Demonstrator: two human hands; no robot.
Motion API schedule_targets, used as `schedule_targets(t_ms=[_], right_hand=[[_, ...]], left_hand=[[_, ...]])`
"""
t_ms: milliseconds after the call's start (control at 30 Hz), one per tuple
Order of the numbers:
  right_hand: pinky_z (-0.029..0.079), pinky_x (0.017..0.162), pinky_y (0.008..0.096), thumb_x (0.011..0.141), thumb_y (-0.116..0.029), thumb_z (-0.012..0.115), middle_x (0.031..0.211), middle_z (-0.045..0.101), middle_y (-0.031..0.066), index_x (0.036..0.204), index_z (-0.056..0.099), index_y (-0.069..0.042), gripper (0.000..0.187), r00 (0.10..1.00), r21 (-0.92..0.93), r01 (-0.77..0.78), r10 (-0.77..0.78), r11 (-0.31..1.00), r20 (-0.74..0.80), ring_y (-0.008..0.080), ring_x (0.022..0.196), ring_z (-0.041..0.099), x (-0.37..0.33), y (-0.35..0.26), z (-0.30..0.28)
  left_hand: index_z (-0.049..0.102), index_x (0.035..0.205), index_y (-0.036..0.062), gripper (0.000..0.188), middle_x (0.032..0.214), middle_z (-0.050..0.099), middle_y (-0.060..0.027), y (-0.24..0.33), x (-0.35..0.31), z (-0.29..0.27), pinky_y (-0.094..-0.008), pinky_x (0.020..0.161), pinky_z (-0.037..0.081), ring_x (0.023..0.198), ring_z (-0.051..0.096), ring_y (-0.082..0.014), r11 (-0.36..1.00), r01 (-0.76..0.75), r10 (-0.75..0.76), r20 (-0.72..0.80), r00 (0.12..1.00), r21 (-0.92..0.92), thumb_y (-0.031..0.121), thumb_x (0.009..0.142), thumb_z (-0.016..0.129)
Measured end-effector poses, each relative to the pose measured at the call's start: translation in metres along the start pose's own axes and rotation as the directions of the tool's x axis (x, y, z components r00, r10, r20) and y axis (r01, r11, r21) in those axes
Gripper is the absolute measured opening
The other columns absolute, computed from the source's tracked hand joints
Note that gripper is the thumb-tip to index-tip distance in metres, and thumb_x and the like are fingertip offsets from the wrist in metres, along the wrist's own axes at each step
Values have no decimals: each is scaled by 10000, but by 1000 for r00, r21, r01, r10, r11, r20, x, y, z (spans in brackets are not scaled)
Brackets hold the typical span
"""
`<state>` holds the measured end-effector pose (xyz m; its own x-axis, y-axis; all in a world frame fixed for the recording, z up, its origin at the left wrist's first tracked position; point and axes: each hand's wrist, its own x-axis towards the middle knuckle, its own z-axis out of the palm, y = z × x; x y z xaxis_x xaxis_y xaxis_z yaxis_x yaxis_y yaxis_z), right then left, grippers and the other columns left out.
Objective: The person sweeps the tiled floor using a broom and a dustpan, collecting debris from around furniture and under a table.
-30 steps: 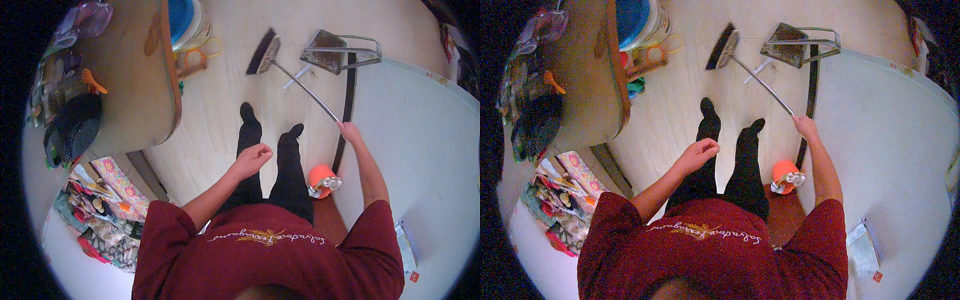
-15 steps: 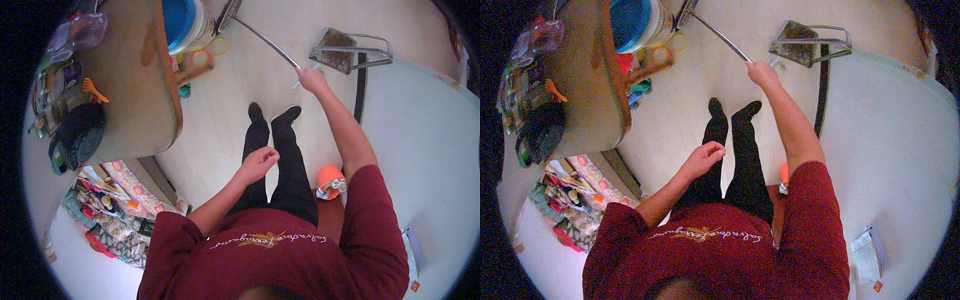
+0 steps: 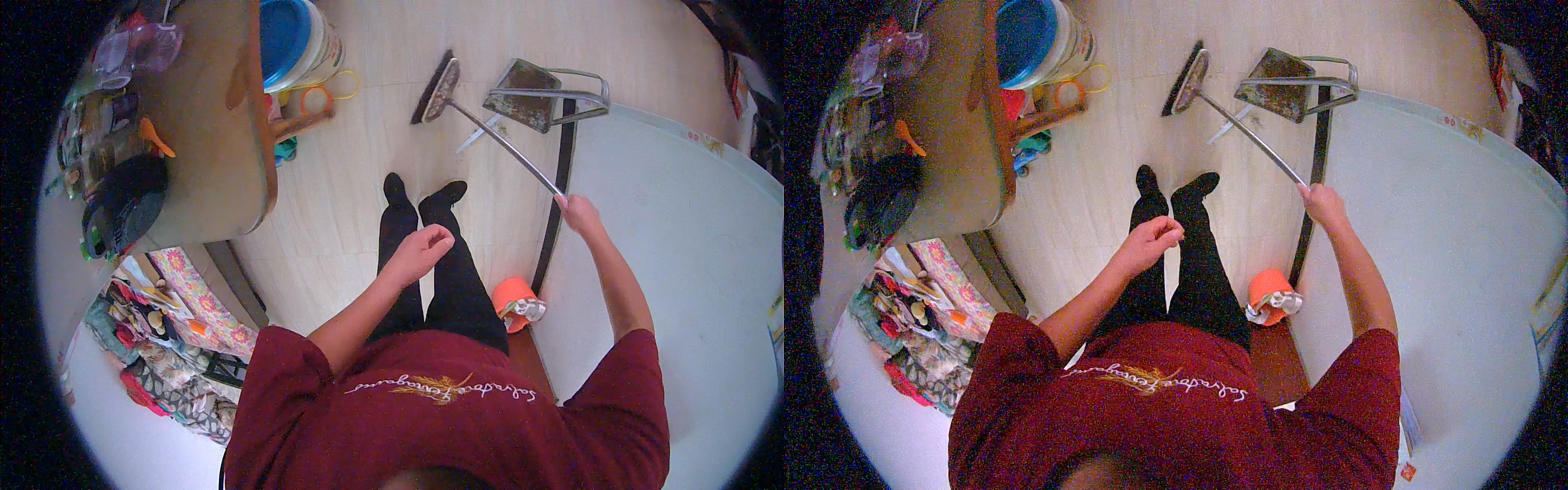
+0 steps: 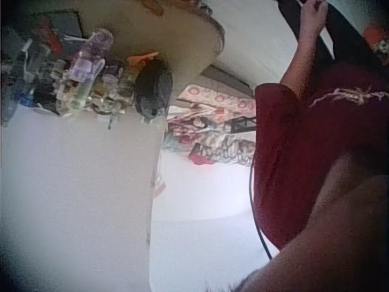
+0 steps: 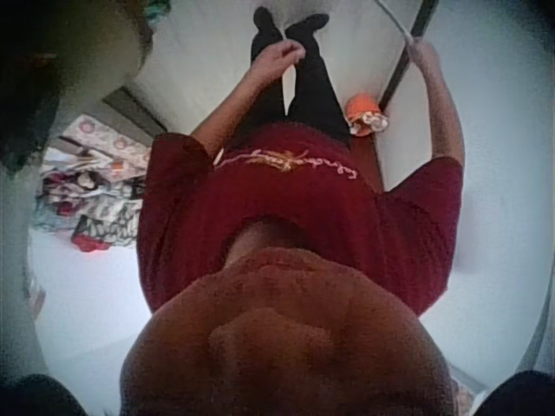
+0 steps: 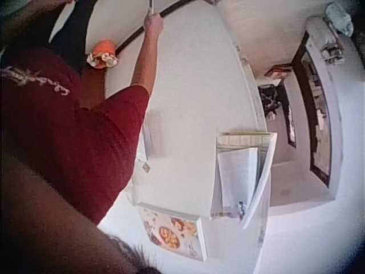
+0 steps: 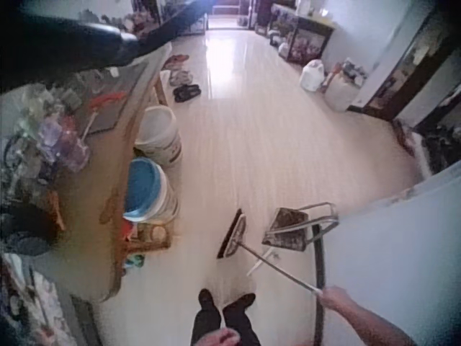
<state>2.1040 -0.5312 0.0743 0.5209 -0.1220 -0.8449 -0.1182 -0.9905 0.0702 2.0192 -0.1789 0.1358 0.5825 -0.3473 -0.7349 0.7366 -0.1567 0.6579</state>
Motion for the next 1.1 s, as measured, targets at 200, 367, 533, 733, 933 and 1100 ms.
schedule_targets(t_ms=[200, 367, 533, 733, 933, 1100], right_hand=[[421, 697, 446, 827, -471, 337, 839, 573, 222, 833, 587, 1, 534, 988, 238, 143, -154, 961, 28, 376, 786, 548, 35, -91, 21], [425, 717, 437, 830, -434, 346, 883, 577, 199, 851, 591, -21, 481, 973, 207, 230, -220, 951, -72, 354, 818, 551, 77, -176, 47], [435, 705, 435, 815, -464, 357, 868, 586, 184, 857, 601, -34, 497, 986, 207, 164, -156, 965, -53, 343, 820, 558, 81, -111, 61], [422, 683, 450, 814, -475, 364, 826, 575, 213, 839, 592, -16, 514, 997, 196, -60, 68, 979, -37, 392, 776, 542, 10, 5, 44], [423, 684, 457, 817, -474, 369, 798, 572, 228, 804, 587, -4, 518, 997, 181, -71, 77, 981, -24, 393, 773, 542, -16, 27, 29], [427, 683, 454, 818, -474, 368, 792, 570, 232, 790, 584, -1, 521, 998, 217, -31, 42, 976, -48, 390, 767, 544, -8, -36, -1]], left_hand=[[537, 854, 25, 192, 750, 537, -9, -8, 13, 23, -235, 659, 411, 706, 495, -92, 998, 64, -64, 29, 997, 10, 210, 805, 514], [535, 857, 21, 195, 748, 536, -9, -14, 19, 23, -237, 658, 409, 704, 492, -93, 993, 77, -79, 16, 997, 86, 208, 805, 516], [528, 876, 19, 198, 776, 544, -14, -8, 24, 17, -237, 680, 411, 730, 497, -98, 991, 115, -113, -31, 993, 63, 203, 805, 516], [534, 859, 27, 185, 756, 540, -13, 2, 27, 22, -234, 654, 409, 711, 491, -87, 999, 33, -34, -32, 999, -31, 201, 803, 515], [538, 849, 17, 202, 752, 542, -18, 19, 33, 22, -236, 653, 414, 698, 498, -96, 1000, 10, -10, 19, 1000, 27, 212, 807, 508], [540, 868, 16, 219, 734, 539, -34, 38, 55, 15, -245, 625, 413, 674, 488, -108, 991, -5, -13, 142, 990, 130, 223, 806, 506]])
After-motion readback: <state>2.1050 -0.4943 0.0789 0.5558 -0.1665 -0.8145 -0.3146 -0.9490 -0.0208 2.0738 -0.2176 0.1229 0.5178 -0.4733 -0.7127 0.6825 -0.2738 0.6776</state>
